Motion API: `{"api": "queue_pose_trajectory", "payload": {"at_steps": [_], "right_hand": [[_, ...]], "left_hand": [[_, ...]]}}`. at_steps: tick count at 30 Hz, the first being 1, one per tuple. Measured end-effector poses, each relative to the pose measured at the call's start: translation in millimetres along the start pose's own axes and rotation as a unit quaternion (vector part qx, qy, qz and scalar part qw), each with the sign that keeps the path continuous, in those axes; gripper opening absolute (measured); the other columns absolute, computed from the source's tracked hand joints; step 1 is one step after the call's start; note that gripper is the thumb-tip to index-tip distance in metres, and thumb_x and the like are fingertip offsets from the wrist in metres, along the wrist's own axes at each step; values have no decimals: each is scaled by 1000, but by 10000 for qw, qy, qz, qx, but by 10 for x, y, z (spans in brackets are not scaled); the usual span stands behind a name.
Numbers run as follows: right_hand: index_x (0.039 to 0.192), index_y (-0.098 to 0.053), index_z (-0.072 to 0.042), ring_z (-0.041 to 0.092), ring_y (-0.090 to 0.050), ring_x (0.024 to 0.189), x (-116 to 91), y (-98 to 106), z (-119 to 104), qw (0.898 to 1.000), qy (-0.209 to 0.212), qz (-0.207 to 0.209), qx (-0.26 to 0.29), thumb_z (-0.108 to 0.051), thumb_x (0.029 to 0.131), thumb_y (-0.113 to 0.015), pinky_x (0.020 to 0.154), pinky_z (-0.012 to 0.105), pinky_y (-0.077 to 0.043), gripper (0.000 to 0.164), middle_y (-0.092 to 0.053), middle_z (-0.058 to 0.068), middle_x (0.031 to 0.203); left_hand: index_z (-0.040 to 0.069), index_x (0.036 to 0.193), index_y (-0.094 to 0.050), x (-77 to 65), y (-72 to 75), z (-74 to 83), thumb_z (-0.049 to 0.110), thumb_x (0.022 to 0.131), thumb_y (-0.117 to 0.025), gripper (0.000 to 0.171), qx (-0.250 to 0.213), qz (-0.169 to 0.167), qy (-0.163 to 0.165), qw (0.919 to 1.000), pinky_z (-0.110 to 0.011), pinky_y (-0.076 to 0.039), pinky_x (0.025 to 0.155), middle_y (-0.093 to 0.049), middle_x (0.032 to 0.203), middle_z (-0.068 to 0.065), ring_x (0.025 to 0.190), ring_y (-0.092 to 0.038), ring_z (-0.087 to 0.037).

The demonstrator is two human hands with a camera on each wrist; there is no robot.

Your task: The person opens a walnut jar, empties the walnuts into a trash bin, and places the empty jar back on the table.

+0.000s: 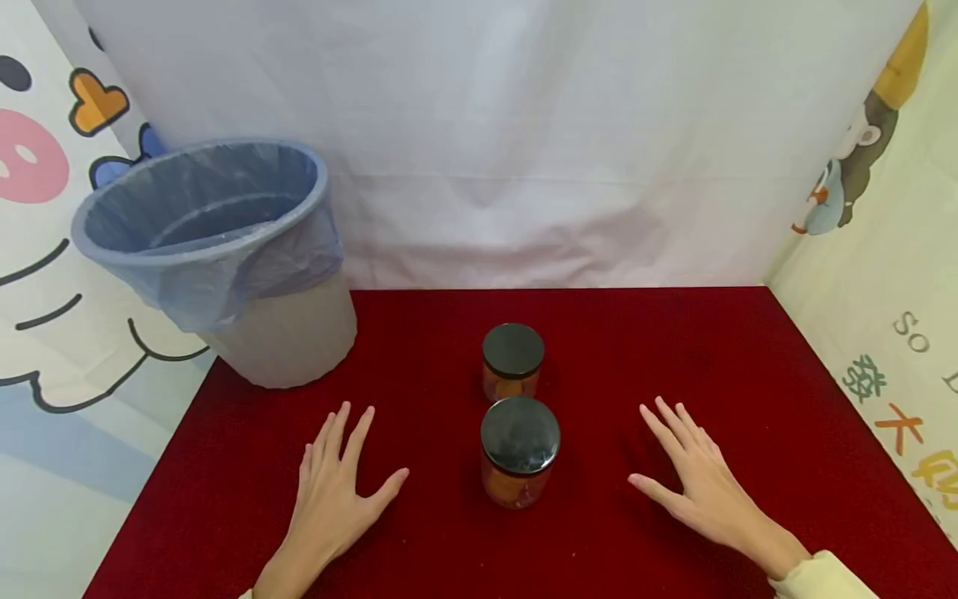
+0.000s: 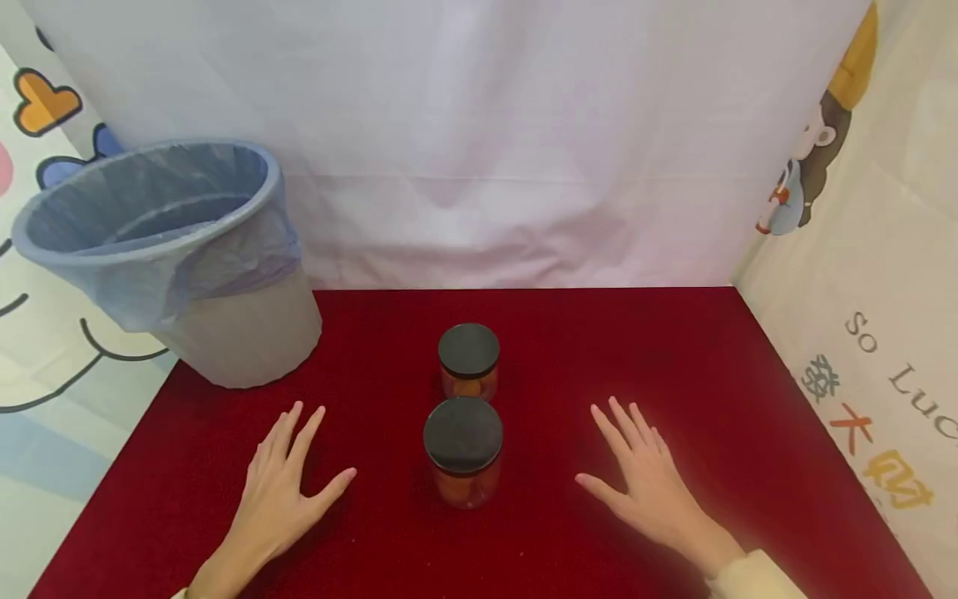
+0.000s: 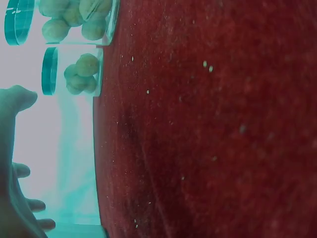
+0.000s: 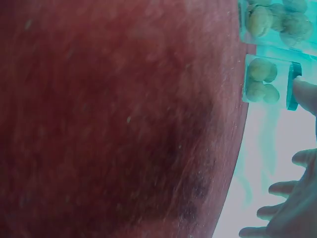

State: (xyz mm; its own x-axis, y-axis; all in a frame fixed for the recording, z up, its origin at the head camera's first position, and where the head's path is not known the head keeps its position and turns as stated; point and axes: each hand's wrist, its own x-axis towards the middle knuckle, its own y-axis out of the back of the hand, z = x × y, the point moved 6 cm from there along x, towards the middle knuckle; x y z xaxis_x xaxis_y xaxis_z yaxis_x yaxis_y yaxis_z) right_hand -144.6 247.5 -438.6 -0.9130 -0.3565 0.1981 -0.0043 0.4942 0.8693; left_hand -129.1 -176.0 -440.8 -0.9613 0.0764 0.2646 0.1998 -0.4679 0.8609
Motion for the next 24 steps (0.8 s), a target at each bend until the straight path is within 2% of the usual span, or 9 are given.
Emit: {"api": "queue_pose_trajectory", "payload": {"at_steps": [6, 9, 12, 14, 18, 22, 24], "right_hand": [[151, -22, -28, 39, -16, 139, 8, 51, -55, 9952, -205, -25, 961, -32, 83, -73, 95, 68, -23, 85, -20, 7, 155], [150, -22, -30, 29, -23, 137, 29, 61, -69, 9932, -283, 4, 1131, -30, 81, -74, 104, 47, -27, 86, -25, 7, 153], [149, -24, -30, 24, -33, 132, 49, 54, -106, 9914, -227, 49, 1286, -29, 80, -76, 100, 23, -30, 86, -30, 5, 149], [148, -26, -30, 23, -36, 129, 59, 44, -137, 9889, -201, 64, 1472, -27, 80, -76, 96, 14, -31, 85, -33, 3, 148], [147, -28, -29, 24, -39, 126, 75, 21, -210, 9820, -140, 42, 1882, -21, 79, -77, 94, 17, -37, 85, -36, 0, 146], [147, -29, -28, 20, -39, 127, 90, 3, -265, 9750, -79, -3, 2219, -16, 79, -77, 93, 23, -41, 84, -37, -1, 146], [147, -30, -27, 18, -40, 127, 96, -8, -279, 9720, -27, -20, 2349, -14, 78, -77, 92, 25, -42, 84, -37, -2, 146]], "left_hand": [[31, 150, -21, -7, 1, 8, 50, 82, -67, 85, -810, 13, 101, 9967, -70, -21, 95, -15, 155, -4, 138, -17, -35], [35, 149, -22, -1, 12, 13, 46, 82, -69, 83, -1346, 2, 215, 9907, -68, -25, 95, -15, 155, 2, 138, -18, -30], [38, 147, -24, 1, 24, 10, 42, 82, -70, 80, -1855, -52, 395, 9818, -66, -27, 96, -17, 153, 7, 137, -18, -25], [39, 146, -25, 4, 31, 10, 41, 82, -71, 79, -2102, -79, 480, 9764, -65, -26, 98, -19, 152, 8, 137, -18, -24], [36, 146, -27, 17, 41, 30, 37, 83, -72, 77, -2422, -104, 444, 9692, -63, -21, 101, -24, 151, 6, 138, -20, -24], [35, 145, -28, 25, 40, 76, 29, 84, -72, 76, -2799, -111, 295, 9595, -59, -23, 103, -27, 150, 6, 137, -23, -21], [34, 145, -28, 37, 36, 109, 26, 84, -72, 75, -3008, -138, 200, 9534, -57, -28, 102, -29, 149, 5, 135, -26, -19]]}}
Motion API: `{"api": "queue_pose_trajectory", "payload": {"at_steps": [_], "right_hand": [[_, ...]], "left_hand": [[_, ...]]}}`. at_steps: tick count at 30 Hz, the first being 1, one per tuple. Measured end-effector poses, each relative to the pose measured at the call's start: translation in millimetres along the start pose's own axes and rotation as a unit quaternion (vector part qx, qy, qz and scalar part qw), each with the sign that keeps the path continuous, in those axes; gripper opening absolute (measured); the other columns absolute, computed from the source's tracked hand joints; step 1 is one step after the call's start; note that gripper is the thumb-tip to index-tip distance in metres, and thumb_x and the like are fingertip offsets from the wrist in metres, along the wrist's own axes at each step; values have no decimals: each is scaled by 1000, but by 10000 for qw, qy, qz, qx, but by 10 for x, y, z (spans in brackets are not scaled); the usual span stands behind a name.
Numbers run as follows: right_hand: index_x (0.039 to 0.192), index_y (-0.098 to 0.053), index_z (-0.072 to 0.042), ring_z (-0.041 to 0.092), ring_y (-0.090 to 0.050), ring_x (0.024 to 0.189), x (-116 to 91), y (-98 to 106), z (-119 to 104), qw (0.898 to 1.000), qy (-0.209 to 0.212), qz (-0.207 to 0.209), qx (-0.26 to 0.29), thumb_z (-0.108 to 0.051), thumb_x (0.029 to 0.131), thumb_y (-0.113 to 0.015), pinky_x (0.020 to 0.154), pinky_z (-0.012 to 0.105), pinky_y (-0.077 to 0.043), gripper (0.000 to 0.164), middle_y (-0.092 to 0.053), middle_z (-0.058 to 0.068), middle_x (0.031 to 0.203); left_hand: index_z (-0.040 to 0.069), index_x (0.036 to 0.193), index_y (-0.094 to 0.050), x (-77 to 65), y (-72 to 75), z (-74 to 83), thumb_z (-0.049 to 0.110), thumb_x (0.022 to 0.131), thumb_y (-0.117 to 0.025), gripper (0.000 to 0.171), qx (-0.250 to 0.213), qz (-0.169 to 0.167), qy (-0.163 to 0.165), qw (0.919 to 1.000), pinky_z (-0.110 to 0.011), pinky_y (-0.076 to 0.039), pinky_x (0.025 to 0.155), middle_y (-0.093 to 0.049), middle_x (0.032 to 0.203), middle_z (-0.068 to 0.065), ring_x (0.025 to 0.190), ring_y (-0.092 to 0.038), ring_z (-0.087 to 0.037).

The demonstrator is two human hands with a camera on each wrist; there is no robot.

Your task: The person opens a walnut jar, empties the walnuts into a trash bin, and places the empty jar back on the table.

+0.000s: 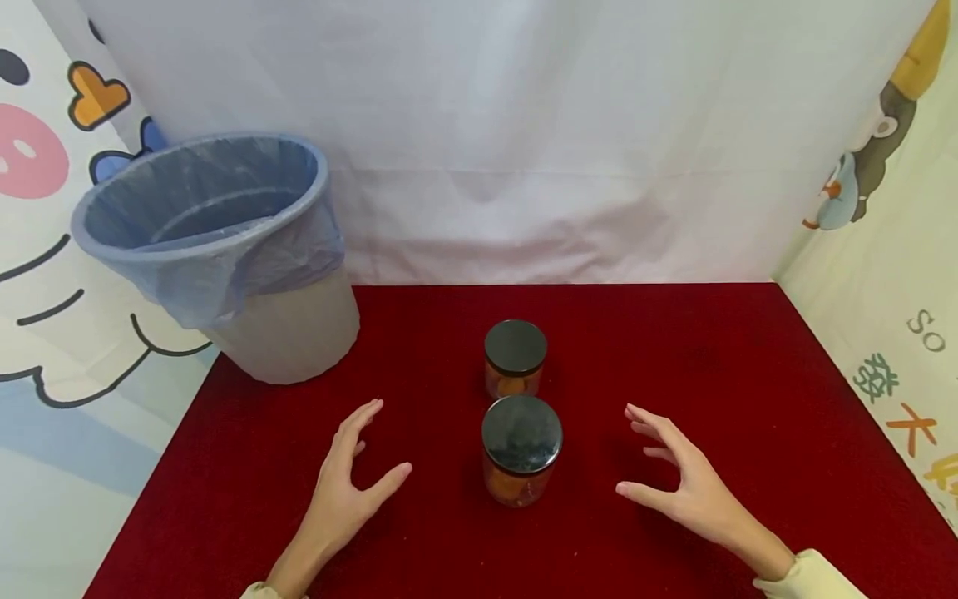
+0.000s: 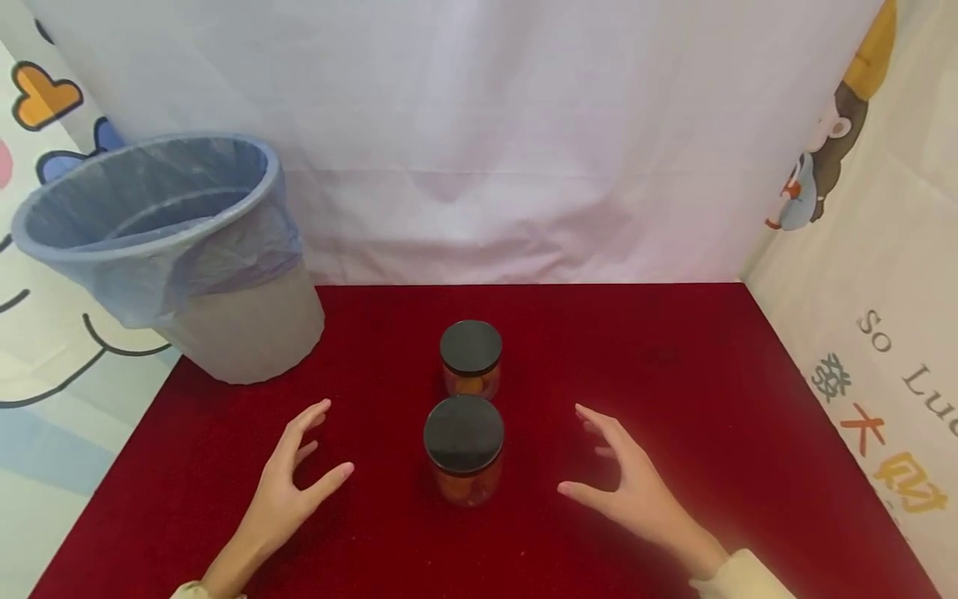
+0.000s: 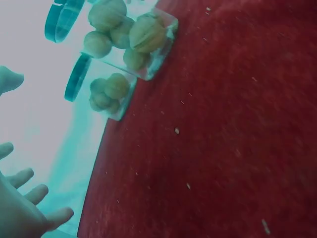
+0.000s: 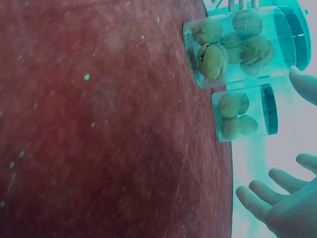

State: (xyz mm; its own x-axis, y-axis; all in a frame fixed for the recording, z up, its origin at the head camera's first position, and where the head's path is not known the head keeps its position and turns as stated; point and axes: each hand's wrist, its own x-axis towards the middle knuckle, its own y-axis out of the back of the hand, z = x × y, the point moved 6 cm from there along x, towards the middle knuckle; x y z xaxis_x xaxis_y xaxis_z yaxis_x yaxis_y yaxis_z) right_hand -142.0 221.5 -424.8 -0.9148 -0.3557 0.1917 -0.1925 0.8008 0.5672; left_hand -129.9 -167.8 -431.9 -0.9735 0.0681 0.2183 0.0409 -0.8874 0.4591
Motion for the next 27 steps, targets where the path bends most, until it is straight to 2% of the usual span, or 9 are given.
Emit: {"api": "queue_pose_trajectory", "payload": {"at_steps": [5, 10, 17, 27], "right_hand": [[147, -29, -26, 18, -41, 127, 40, -52, -15, 9997, 77, -113, 182, -13, 78, -78, 91, 30, -44, 86, -37, -3, 145], [146, -31, -27, 23, -41, 126, 100, -126, -45, 9991, 87, -222, 347, -14, 77, -79, 91, 34, -45, 85, -38, -4, 144], [145, -32, -24, 26, -42, 125, 152, -236, -87, 9977, 262, -319, 544, -12, 75, -80, 90, 38, -46, 86, -39, -2, 143], [143, -36, -22, 28, -43, 124, 220, -364, -139, 9954, 370, -435, 775, -11, 74, -80, 90, 38, -46, 83, -42, 4, 142]], "left_hand": [[32, 145, -30, 43, -32, 57, 20, 84, -72, 75, -340, -97, -146, 9993, -55, -32, 101, -34, 146, 2, 132, -32, -18], [29, 144, -32, 63, -45, 91, 16, 84, -72, 74, -528, -142, -227, 9982, -51, -35, 100, -35, 145, 6, 132, -33, -18], [24, 146, -30, 69, -71, 135, 8, 84, -69, 75, -805, -368, -420, 9952, -34, -37, 101, -32, 147, 5, 132, -31, -23], [27, 145, -31, 124, -156, 183, 7, 83, -69, 75, -1007, -639, -547, 9914, -42, -37, 101, -33, 147, 5, 131, -32, -23]]}}
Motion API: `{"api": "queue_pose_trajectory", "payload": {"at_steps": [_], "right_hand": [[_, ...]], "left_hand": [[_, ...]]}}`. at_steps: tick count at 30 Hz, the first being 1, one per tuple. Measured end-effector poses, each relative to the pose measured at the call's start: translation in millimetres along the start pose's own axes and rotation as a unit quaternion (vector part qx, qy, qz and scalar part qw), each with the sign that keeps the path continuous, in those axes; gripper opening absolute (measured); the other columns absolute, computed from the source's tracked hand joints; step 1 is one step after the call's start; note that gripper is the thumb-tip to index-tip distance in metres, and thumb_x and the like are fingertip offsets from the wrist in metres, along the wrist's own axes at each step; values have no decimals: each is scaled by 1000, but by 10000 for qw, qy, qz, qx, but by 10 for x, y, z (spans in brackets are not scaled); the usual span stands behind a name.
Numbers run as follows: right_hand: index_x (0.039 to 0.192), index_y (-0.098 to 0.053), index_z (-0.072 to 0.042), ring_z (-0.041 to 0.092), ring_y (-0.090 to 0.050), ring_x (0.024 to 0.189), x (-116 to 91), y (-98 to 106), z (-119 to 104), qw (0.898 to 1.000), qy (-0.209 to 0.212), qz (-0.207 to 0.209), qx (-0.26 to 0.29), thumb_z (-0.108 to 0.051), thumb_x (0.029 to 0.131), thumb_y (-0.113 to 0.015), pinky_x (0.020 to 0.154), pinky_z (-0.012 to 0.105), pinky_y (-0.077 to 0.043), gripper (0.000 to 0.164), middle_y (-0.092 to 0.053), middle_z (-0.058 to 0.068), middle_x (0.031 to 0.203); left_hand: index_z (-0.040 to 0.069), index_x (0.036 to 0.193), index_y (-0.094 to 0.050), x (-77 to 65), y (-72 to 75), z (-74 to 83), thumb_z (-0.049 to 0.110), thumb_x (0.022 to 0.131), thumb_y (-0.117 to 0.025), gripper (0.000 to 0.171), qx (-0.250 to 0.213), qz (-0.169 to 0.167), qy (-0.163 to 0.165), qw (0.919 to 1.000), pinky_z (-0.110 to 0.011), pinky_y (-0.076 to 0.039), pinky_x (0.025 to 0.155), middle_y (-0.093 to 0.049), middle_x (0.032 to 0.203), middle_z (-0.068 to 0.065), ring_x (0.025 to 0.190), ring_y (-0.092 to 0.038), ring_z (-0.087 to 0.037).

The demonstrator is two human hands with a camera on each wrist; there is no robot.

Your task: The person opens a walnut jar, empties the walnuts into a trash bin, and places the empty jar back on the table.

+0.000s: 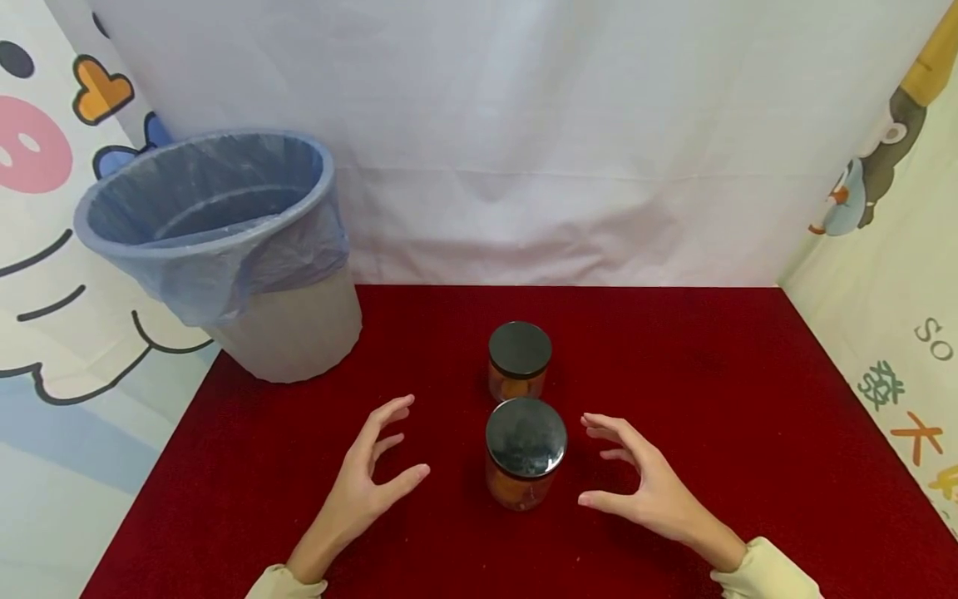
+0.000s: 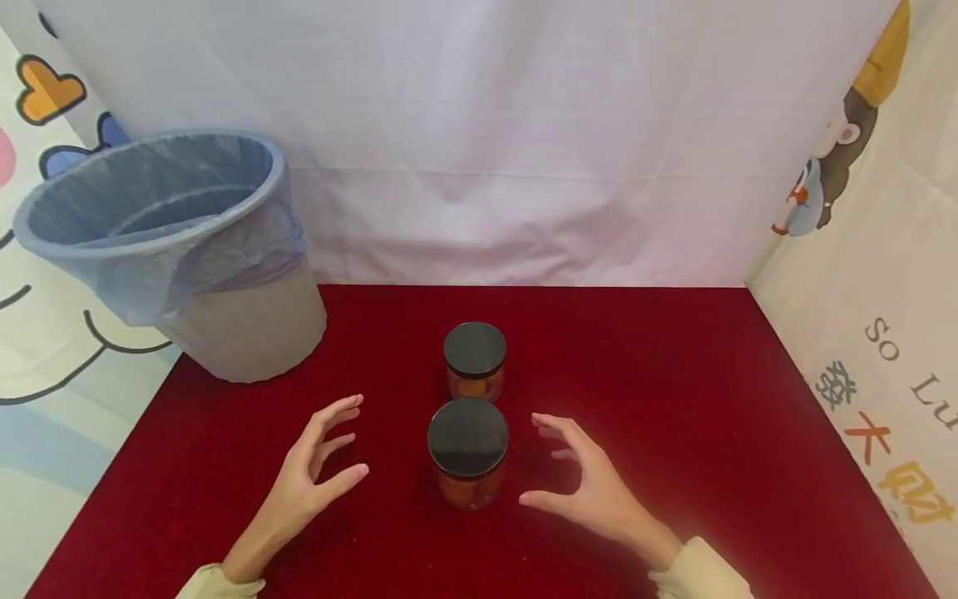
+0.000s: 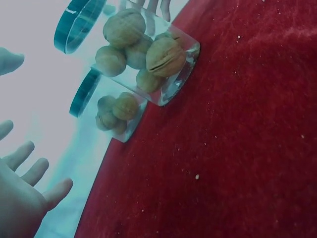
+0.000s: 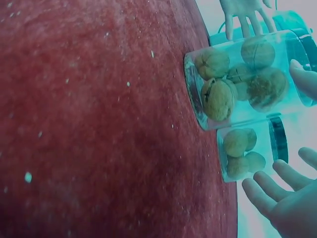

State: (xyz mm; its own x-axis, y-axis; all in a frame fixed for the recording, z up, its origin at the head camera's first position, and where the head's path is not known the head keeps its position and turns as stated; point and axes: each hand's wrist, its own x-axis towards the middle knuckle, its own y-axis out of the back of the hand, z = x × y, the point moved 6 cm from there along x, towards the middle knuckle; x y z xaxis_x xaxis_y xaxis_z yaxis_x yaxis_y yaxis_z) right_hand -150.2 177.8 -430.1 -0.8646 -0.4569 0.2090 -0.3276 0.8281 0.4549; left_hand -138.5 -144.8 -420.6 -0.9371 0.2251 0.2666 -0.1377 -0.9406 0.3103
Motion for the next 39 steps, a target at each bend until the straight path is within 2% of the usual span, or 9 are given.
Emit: {"api": "queue_pose_trajectory", "payload": {"at_steps": [5, 12, 16, 22, 26, 29, 31, 35, 39], "right_hand": [[141, -38, -21, 30, -44, 123, 49, -77, -10, 9999, 48, -39, 141, -10, 73, -81, 90, 38, -46, 82, -43, 9, 141], [141, -39, -17, 19, -47, 122, 125, -198, 5, 9994, 190, -81, 291, -10, 71, -83, 89, 39, -46, 83, -46, 1, 137], [140, -39, -17, 17, -48, 121, 164, -255, 10, 9986, 311, -76, 422, -9, 70, -83, 88, 40, -47, 84, -48, 2, 136], [140, -38, -12, 14, -49, 120, 221, -349, -27, 9974, 326, -134, 622, -4, 68, -83, 88, 35, -47, 86, -50, 5, 132], [140, -38, -9, 14, -50, 119, 263, -402, -155, 9962, 355, -202, 764, -4, 68, -83, 90, 32, -46, 85, -50, 7, 131], [140, -37, -12, 16, -51, 119, 276, -450, -190, 9948, 406, -229, 907, -6, 68, -84, 94, 30, -43, 86, -50, 6, 132], [141, -37, -16, 18, -51, 119, 278, -496, -136, 9943, 419, -228, 950, -8, 68, -84, 96, 29, -41, 87, -51, 4, 132], [141, -35, -21, 19, -50, 121, 283, -586, 25, 9967, 348, -95, 721, -18, 66, -87, 99, 30, -38, 92, -51, -1, 133], [146, -27, -26, 17, -46, 125, 293, -649, 105, 9987, 124, -26, 488, -28, 64, -88, 102, 34, -36, 102, -46, -4, 138]], "left_hand": [[22, 145, -31, 26, -37, 11, 7, 84, -69, 74, -28, -100, -75, 9999, -49, -36, 100, -33, 146, 4, 130, -33, -25], [17, 145, -32, 47, -74, 36, 8, 84, -69, 73, -129, -164, -85, 9997, -48, -36, 101, -33, 146, 4, 131, -32, -26], [15, 145, -32, 64, -96, 54, 10, 84, -70, 73, -227, -212, -76, 9995, -50, -35, 101, -33, 146, 3, 131, -32, -23], [19, 145, -32, 88, -129, 61, 13, 84, -70, 72, -251, -344, -77, 9991, -52, -35, 101, -33, 146, 3, 131, -32, -24], [20, 144, -33, 100, -145, 49, 11, 83, -70, 73, -181, -434, -98, 9988, -52, -36, 100, -35, 145, 4, 130, -34, -27], [19, 144, -33, 118, -160, 47, 11, 83, -70, 72, -153, -480, -156, 9986, -52, -36, 99, -35, 145, 4, 130, -35, -26], [19, 144, -33, 133, -172, 50, 12, 83, -71, 72, -139, -502, -194, 9985, -51, -37, 99, -36, 145, 5, 130, -35, -24], [20, 144, -33, 159, -196, 60, 12, 83, -71, 73, -160, -531, -205, 9982, -49, -37, 100, -36, 145, 5, 130, -35, -21], [20, 144, -34, 185, -230, 81, 14, 82, -72, 73, -184, -546, -215, 9981, -49, -37, 100, -36, 145, 5, 130, -35, -21]]}}
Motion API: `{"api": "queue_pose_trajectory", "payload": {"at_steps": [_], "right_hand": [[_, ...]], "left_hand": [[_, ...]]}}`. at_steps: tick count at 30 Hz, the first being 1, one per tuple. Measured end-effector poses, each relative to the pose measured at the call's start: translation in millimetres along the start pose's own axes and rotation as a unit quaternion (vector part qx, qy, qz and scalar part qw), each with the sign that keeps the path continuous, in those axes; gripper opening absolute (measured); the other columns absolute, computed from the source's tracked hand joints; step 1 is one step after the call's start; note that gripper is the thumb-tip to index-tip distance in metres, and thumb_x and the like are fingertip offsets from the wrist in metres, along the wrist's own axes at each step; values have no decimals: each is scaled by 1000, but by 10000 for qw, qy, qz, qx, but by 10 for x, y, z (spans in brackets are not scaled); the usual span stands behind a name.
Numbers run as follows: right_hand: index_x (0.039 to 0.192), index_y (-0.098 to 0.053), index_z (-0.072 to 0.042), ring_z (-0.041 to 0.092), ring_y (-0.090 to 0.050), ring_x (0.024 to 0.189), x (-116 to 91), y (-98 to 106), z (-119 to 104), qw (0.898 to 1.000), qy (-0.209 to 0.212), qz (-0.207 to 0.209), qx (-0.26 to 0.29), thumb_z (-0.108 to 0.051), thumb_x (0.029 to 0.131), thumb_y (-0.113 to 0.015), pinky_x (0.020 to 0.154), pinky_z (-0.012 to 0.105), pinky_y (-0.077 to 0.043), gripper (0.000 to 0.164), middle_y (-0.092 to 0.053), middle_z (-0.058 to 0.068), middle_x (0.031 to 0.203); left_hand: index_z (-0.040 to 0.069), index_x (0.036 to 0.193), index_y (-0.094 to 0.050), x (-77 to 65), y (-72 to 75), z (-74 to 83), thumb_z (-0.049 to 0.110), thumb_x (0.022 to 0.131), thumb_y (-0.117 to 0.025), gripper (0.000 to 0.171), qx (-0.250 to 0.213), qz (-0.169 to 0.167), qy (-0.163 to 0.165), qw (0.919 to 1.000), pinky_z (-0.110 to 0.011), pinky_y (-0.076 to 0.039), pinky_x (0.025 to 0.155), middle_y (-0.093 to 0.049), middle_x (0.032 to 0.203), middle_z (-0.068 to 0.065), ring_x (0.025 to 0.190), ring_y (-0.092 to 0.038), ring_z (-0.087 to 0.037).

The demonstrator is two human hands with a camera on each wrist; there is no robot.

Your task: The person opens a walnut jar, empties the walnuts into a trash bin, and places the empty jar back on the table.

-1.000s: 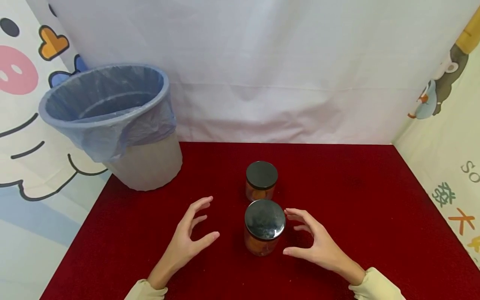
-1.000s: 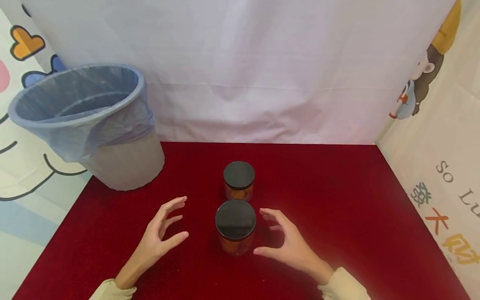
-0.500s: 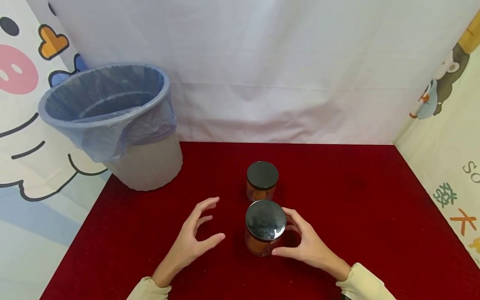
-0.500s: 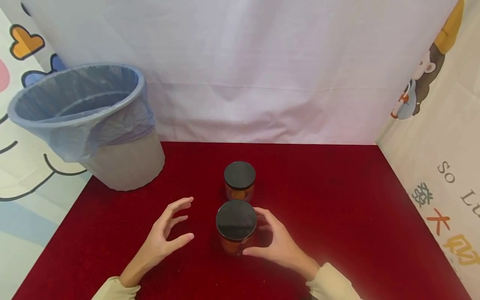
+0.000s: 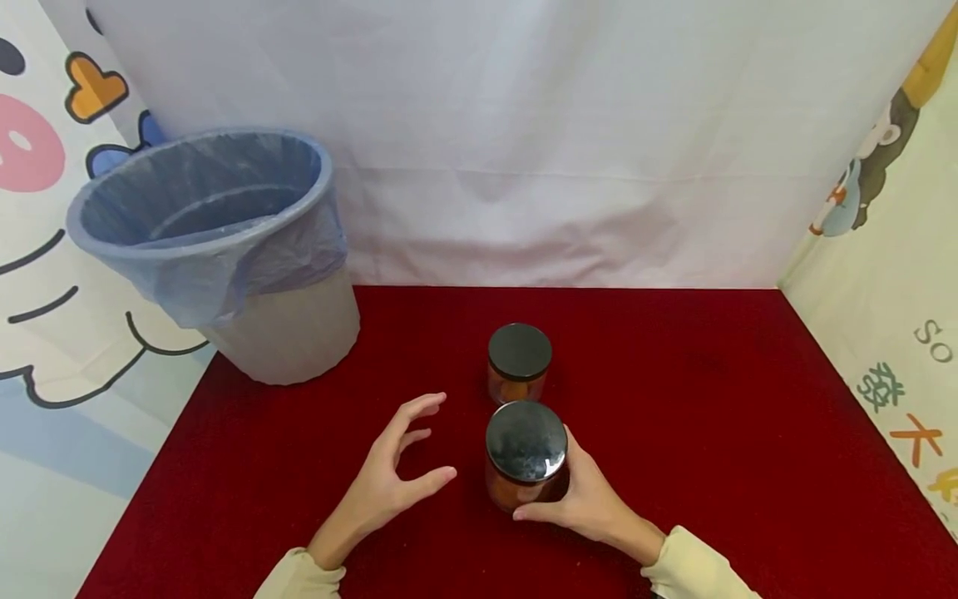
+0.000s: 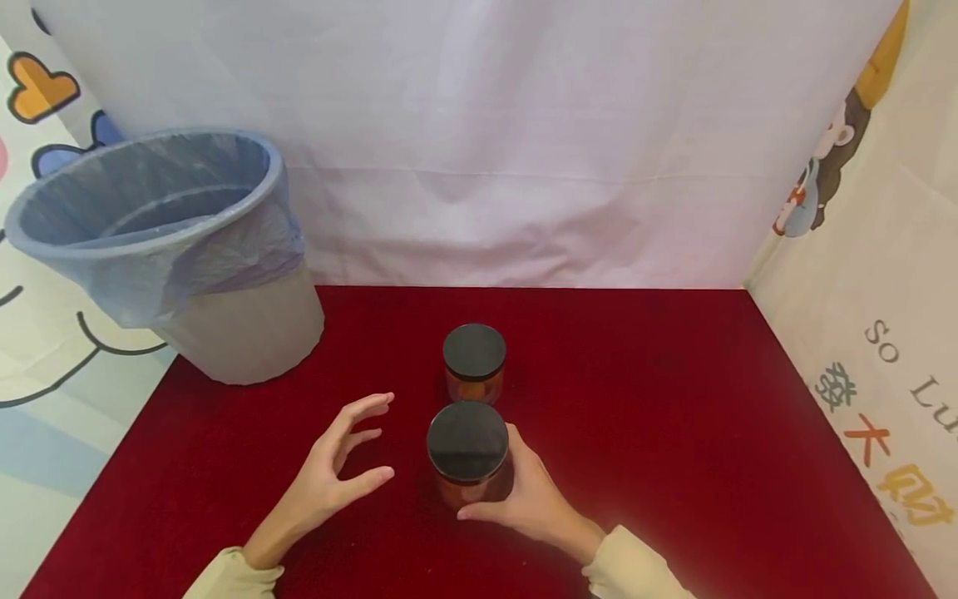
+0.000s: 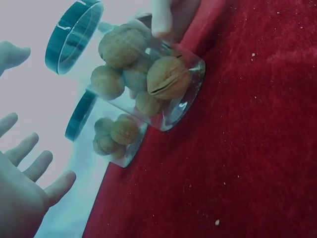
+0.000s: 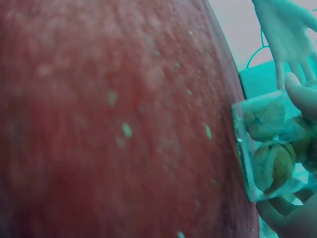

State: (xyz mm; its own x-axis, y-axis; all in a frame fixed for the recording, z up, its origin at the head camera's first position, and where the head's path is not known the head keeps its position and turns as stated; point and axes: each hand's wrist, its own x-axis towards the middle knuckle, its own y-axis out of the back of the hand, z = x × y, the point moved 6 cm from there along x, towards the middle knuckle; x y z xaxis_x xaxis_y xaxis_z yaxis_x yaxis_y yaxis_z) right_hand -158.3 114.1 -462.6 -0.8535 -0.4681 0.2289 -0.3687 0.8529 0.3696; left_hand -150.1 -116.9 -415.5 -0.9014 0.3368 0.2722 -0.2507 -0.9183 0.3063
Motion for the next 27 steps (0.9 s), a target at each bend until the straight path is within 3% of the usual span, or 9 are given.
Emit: {"api": "queue_pose_trajectory", "payload": {"at_steps": [11, 20, 27], "right_hand": [[141, -35, -26, 14, -51, 119, -8, 23, -100, 9989, 73, 161, -434, -33, 64, -88, 97, 38, -41, 93, -51, -6, 132], [140, -38, -25, 13, -53, 115, -23, 118, -258, 9947, 319, 225, -954, -34, 60, -89, 92, 38, -45, 95, -52, -8, 131], [136, -42, -17, 14, -55, 110, -30, 164, -423, 9894, 661, 276, -1260, -32, 56, -92, 90, 37, -45, 95, -55, -3, 125]], "left_hand": [[18, 144, -34, 49, -52, 84, 14, 81, -73, 74, -102, -113, -171, 9997, -51, -37, 99, -36, 145, 5, 130, -35, -24], [19, 143, -34, 44, -76, 168, 16, 79, -74, 76, -104, -207, -248, 9994, -53, -38, 97, -36, 145, 4, 130, -36, -22], [20, 144, -34, 39, -94, 250, 16, 79, -74, 77, -134, -331, -358, 9987, -49, -38, 99, -36, 145, 3, 129, -36, -20]]}}
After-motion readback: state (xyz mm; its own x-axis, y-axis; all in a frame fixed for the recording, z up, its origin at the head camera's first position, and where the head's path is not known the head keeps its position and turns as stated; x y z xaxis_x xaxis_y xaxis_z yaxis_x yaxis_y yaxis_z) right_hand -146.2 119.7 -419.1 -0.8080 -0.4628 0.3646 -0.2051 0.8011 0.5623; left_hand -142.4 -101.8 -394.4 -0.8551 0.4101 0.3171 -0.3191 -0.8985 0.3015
